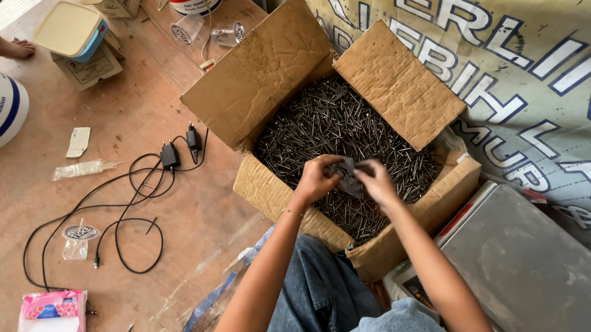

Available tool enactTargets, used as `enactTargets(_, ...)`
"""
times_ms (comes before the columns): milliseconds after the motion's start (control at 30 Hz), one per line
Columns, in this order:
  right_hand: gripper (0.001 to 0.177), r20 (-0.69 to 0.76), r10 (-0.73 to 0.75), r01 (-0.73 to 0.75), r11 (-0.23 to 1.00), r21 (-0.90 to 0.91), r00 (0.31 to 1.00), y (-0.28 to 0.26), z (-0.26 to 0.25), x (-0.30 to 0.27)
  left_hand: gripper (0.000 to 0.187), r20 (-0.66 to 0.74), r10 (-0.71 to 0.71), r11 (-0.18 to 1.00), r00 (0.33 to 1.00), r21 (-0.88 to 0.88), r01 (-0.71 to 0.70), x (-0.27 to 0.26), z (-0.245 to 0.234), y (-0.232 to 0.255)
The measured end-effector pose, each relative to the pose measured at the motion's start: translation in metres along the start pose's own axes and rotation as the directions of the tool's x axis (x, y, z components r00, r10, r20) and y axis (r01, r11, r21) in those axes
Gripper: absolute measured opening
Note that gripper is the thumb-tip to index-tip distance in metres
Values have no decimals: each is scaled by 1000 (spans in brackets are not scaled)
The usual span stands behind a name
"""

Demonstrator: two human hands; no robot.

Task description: The person scoops nails from a cardboard box into a small plastic bag, places the bag on a digital scale to weigh it, and then seals the bag with a pink handheld heat sealer. The process is repeated for multiple bags.

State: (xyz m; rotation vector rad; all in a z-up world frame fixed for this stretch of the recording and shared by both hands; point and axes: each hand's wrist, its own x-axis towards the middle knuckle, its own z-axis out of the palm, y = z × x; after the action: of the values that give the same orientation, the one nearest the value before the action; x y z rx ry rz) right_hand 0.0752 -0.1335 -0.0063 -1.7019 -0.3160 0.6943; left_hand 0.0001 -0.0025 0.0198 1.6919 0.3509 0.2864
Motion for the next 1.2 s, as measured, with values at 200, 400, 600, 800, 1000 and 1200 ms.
enactTargets(200,33,37,167,-171,951,256,985,22,12,10,40,-15,10,999,1000,47,-9,-2,0,1)
enactTargets(400,14,-184,6,-28,993,-115,983,-3,-12,19,39,6,20,997,1000,-68,-20,-1,2,-3)
enactTargets(600,14,-164,-270,184,895,-406,949,-9,-8,20,40,-19,22,993,1000,-117,-24,-3,1,-8)
enactTargets(800,24,-165,-150,144,988,-48,975,-9,-13,28,39,-88,36,994,995,-98,-44,0,0,-11)
enactTargets(1000,38,-30,-366,258,709,-657,930,-4,-20,54,39,-84,37,999,996,-7,-38,1,3,-17)
enactTargets(1200,70,278,-305,356,242,-903,911,-16,8,73,35,-86,166,957,982,256,-140,-2,-3,-15)
